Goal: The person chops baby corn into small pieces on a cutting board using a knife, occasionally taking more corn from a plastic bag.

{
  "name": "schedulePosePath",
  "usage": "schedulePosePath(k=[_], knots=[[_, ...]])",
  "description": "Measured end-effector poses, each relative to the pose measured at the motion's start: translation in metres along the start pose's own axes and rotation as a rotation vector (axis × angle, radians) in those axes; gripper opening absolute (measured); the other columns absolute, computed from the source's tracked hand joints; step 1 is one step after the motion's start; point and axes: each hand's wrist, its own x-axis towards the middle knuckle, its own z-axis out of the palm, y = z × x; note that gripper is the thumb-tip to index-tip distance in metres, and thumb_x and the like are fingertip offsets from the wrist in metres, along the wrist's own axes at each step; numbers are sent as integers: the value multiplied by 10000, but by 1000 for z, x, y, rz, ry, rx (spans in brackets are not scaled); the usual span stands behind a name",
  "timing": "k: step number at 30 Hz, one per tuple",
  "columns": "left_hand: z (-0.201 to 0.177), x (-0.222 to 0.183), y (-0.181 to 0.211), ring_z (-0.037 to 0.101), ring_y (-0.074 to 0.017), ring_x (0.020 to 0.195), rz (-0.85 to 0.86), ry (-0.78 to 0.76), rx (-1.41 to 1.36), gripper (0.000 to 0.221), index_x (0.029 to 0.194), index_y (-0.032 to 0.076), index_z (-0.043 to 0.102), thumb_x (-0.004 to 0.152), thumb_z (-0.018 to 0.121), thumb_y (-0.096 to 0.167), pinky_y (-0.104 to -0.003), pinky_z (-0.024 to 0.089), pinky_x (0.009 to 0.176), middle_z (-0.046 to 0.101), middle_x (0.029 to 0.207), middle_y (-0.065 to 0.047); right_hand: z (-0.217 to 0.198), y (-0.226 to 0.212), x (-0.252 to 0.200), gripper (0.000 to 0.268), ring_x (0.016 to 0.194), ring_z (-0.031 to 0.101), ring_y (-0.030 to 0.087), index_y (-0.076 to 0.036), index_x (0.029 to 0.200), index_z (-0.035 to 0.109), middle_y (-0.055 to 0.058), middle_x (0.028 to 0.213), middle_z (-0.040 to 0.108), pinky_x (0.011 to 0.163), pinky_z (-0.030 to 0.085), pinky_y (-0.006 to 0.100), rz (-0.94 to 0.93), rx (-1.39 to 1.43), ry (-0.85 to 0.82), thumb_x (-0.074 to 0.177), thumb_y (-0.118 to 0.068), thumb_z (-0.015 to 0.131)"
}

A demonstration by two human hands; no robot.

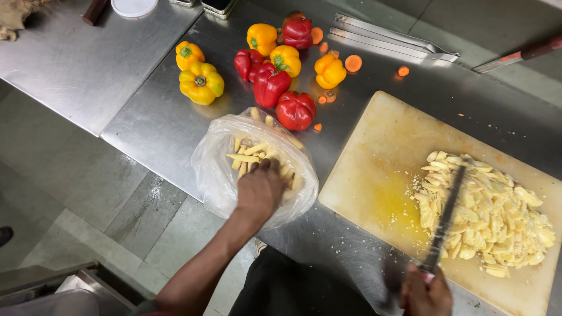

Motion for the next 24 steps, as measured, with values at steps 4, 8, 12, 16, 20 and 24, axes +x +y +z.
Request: schedulePosePath(k=[4,8,12,16,20,24], knots=[[6,10,3,711,-360,806,178,223,336,289,1102,-13,709,1027,617,250,-478,576,683,732,966,-230,11,-18,1,297,396,554,223,-43,1028,617,139,528,608,397,423,381,202,-275,-249,948,-311,717],[-68,4,7,713,-372,879,-70,-48,62,174,999,58,731,920,626,172,-493,572,785,740,951,-190,16,-35,-14,327,390,561,226,-8,1030,628,131,529,615,396,427,384,242,-214,-274,937,-307,725],[-117,-9,49,689,-355,954,309,112,-97,229,1063,51,747,850,667,71,-469,543,845,751,989,-143,6,-59,-24,350,412,548,194,16,975,593,103,541,589,401,442,372,212,-225,-234,942,-316,698],[-35,20,118,641,-304,1009,646,-112,-360,228,1011,66,745,793,715,7,-428,528,887,747,1034,-83,-5,-91,-30,354,391,577,216,22,924,558,119,514,568,417,466,384,193,-339,-314,965,-323,630],[38,42,157,591,-290,1117,759,-337,-257,239,990,87,749,807,668,-44,-380,522,967,688,1093,-69,-11,-81,-27,304,518,641,281,10,1068,592,260,687,666,504,490,380,273,-470,-340,1012,-286,631],[60,52,163,586,-294,1098,898,-377,-354,161,982,59,713,843,647,10,-398,514,954,646,1094,-70,-15,-36,-29,516,805,614,297,-58,1255,659,313,1239,573,664,573,364,-1143,-1050,5,741,-36,706]])
